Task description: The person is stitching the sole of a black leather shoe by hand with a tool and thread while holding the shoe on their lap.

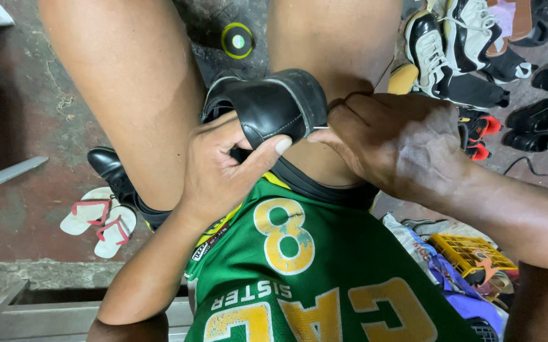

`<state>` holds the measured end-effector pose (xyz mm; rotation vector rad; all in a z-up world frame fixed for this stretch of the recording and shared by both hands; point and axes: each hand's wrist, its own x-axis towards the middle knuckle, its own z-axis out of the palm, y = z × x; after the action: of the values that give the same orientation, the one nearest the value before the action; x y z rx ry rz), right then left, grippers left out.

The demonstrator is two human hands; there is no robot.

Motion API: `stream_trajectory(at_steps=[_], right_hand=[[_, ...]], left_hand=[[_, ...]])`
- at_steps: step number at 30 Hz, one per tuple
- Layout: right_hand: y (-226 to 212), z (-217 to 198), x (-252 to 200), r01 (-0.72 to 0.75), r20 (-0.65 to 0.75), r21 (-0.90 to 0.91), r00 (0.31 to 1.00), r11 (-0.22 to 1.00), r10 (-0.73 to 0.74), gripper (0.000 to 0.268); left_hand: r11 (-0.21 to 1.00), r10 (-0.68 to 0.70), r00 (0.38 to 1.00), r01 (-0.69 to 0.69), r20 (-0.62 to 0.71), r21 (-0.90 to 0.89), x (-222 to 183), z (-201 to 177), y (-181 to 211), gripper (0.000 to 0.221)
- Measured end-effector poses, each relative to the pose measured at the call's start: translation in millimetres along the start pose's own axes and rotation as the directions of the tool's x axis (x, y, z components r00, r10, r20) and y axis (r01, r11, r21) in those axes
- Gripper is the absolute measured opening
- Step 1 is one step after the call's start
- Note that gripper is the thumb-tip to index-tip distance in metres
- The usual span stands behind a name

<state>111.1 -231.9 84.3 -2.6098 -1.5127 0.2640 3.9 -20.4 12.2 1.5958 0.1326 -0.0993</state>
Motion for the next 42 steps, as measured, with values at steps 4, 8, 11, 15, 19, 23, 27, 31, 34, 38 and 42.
stream_trajectory(at_steps=[4,8,11,15,19,23,27,31,34,38,42], right_hand=[[4,7,-3,-0.036,-0.032,-0.061,0.999,0.998,0.034,0.049],[6,8,1,-0.027,-0.071,-0.093,0.997,0.995,0.02,0.057],[7,-2,-1,-0.005,-0.023,-0.028,1.0,1.0,0.004,0.037],[10,-5,1,0.024,0.06,0.012,0.998,1.0,-0.025,0.028],[-2,-7,0,0.041,-0.026,-0.038,0.999,0.998,-0.042,0.016],[-16,-4,-5,-0.002,-0.059,-0.071,0.998,0.997,-0.002,0.019],[-5,5,-3,0.032,-0.04,-0.112,0.999,0.993,-0.037,0.037],[3,7,-3,0.073,-0.079,-0.139,0.993,0.988,-0.085,0.045],[7,9,0,0.073,-0.132,-0.152,0.987,0.986,-0.094,0.052],[4,10,1,0.021,-0.126,-0.15,0.991,0.988,-0.04,0.053],[3,6,-1,0.031,-0.037,-0.121,0.999,0.992,-0.036,0.049]], left_hand=[[1.0,-0.012,0.998,0.011,-0.055,-0.024,-2,4,5,0.01],[1.0,-0.014,0.999,0.013,-0.03,-0.017,-2,4,6,0.01],[0.999,-0.05,0.999,0.05,0.0,0.012,-4,-1,6,0.011],[0.999,-0.05,0.999,0.05,0.005,0.013,-3,0,1,0.012],[0.998,-0.055,0.998,0.055,0.01,0.027,-2,-2,1,0.013],[0.996,-0.08,0.997,0.08,0.006,-0.026,0,1,9,0.016],[0.999,-0.05,0.999,0.05,-0.018,-0.004,1,2,11,0.015],[0.995,-0.095,0.995,0.095,-0.002,0.017,1,2,11,0.013],[0.996,-0.09,0.996,0.09,0.012,0.025,3,2,12,0.014],[0.998,-0.067,0.998,0.067,0.015,0.014,2,0,15,0.013],[0.992,-0.101,0.994,0.103,-0.032,0.067,-1,2,19,0.012]])
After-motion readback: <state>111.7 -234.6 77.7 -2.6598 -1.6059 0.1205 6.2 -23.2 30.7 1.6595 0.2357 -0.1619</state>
